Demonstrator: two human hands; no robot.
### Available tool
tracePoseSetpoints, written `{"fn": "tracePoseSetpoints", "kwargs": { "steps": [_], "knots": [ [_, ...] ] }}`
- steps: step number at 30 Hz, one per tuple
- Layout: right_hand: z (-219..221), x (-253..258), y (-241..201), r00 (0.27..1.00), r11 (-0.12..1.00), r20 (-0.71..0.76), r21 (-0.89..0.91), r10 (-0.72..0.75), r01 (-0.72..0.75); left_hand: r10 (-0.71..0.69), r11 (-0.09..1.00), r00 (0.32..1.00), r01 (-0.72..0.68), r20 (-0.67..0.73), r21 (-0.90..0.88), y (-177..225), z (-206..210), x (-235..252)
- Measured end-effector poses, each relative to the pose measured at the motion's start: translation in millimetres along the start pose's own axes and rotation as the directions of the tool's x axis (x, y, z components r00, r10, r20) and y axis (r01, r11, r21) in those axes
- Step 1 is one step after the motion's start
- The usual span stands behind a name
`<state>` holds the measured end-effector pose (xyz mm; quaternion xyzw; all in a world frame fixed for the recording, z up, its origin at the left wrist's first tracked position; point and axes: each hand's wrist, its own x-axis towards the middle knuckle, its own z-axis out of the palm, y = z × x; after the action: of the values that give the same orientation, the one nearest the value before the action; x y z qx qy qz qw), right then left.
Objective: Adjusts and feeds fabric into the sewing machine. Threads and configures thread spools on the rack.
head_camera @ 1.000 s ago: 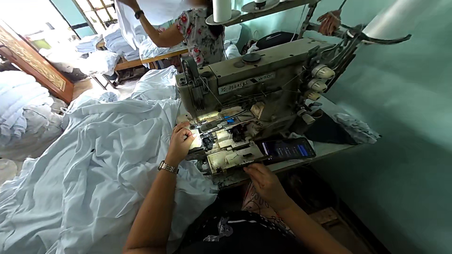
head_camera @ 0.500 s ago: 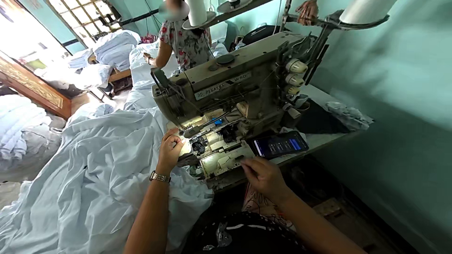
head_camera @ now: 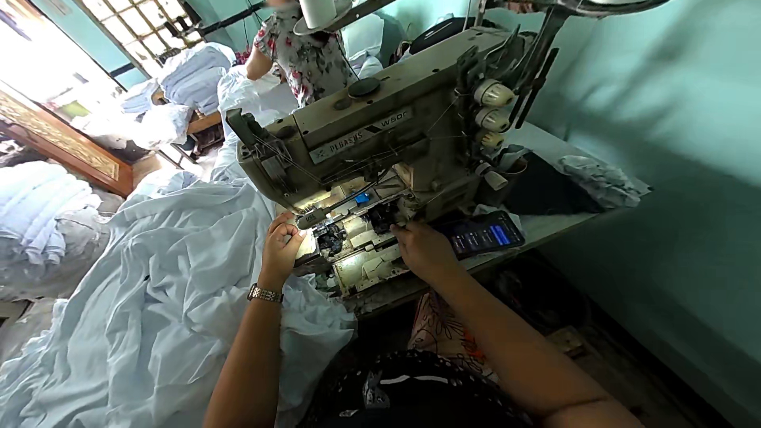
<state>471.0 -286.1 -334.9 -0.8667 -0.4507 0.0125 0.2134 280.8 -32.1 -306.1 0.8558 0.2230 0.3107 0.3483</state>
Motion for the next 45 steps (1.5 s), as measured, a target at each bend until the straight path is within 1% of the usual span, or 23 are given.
{"fn": "tracePoseSetpoints", "kwargs": {
  "steps": [4,7,9,11,13,15,19,24,26,28,30,32,34,36,37,38,39,41,42,43,44,45],
  "knots": [
    [-6.1,2.8,-5.7,0.995,0.998,0.100,-0.056,0.003,0.003,0.009,1.000,1.000,-0.009,-0.003,0.004,2.9,0.0,0.1],
    [-3.1,2.5,-3.3,0.998,1.000,0.066,-0.028,-0.009,0.011,0.003,1.000,1.000,-0.003,-0.004,0.008,4.6,0.7,-0.9],
    [3.9,0.4,2.1,0.999,0.999,-0.024,0.045,-0.022,0.023,-0.005,0.999,1.000,0.004,0.006,0.035,5.5,-0.6,-1.2],
    [13.9,-3.8,10.4,0.982,0.990,-0.184,0.131,-0.033,0.058,-0.007,0.998,1.000,0.006,0.016,0.058,7.1,-1.2,-0.4],
    [24.3,-8.5,18.5,0.937,0.976,-0.348,0.186,-0.041,0.112,0.001,0.999,1.000,-0.001,0.013,0.053,8.4,-0.5,-0.9],
    [27.4,-13.4,22.0,0.896,0.968,-0.441,0.206,-0.040,0.145,0.001,0.999,1.000,-0.002,0.008,0.055,9.9,-0.4,-1.7],
    [12.9,-22.2,16.9,0.826,0.961,-0.561,0.198,-0.049,0.192,0.014,0.999,1.000,-0.014,0.005,0.051,6.9,-0.5,-1.3],
    [-17.0,-5.9,18.1,0.818,0.960,-0.572,0.184,-0.071,0.212,0.028,1.000,0.999,-0.028,-0.018,-0.005,3.0,1.1,-0.2],
    [-27.9,-0.6,20.3,0.777,0.948,-0.627,0.208,-0.060,0.241,0.011,0.999,0.998,-0.014,-0.058,-0.045,1.4,3.1,-0.6],
    [-39.9,-0.3,23.3,0.704,0.925,-0.709,0.237,-0.044,0.297,-0.037,0.996,0.994,0.028,-0.107,-0.082,-1.2,5.2,-2.1],
    [-55.0,-3.3,28.9,0.619,0.896,-0.785,0.263,-0.018,0.359,-0.125,0.985,0.984,0.108,-0.125,-0.135,-2.0,6.1,-3.6],
    [-69.8,-6.6,41.7,0.556,0.879,-0.831,0.281,0.022,0.385,-0.210,0.960,0.972,0.185,-0.102,-0.209,-3.1,6.0,-4.0],
    [-84.5,-6.0,63.2,0.501,0.882,-0.862,0.291,0.074,0.372,-0.270,0.932,0.960,0.241,-0.074,-0.270,-2.5,6.5,-4.2],
    [-103.8,4.2,88.7,0.436,0.891,-0.887,0.314,0.151,0.329,-0.295,0.916,0.954,0.265,-0.057,-0.301,-0.7,7.3,-4.0],
    [-115.6,13.2,102.2,0.426,0.887,-0.882,0.349,0.203,0.301,-0.297,0.913,0.954,0.268,-0.051,-0.307,0.2,7.3,-3.8],
    [-129.0,25.1,114.6,0.431,0.869,-0.866,0.400,0.253,0.292,-0.296,0.912,0.954,0.268,-0.047,-0.311,0.9,7.2,-4.0],
    [-143.2,39.1,125.1,0.464,0.834,-0.833,0.466,0.302,0.294,-0.296,0.911,0.954,0.267,-0.048,-0.313,2.0,7.1,-4.0],
    [-172.2,68.5,140.5,0.614,0.701,-0.671,0.667,0.415,0.254,-0.296,0.909,0.954,0.266,-0.046,-0.321,3.6,6.7,-3.7],
    [-185.8,83.2,142.4,0.693,0.618,-0.551,0.762,0.464,0.192,-0.295,0.908,0.954,0.266,-0.044,-0.324,3.9,6.7,-4.0],
    [-197.7,97.1,140.3,0.756,0.554,-0.422,0.827,0.500,0.095,-0.296,0.907,0.954,0.267,-0.041,-0.324,4.1,6.6,-4.2],
    [-206.4,110.8,138.8,0.799,0.519,-0.310,0.855,0.515,-0.003,-0.295,0.908,0.954,0.267,-0.042,-0.323,4.1,6.6,-4.2],
    [-211.9,122.6,140.2,0.846,0.535,-0.238,0.843,0.478,-0.065,-0.295,0.909,0.955,0.267,-0.041,-0.320,4.0,6.3,-4.2]
  ]
}}
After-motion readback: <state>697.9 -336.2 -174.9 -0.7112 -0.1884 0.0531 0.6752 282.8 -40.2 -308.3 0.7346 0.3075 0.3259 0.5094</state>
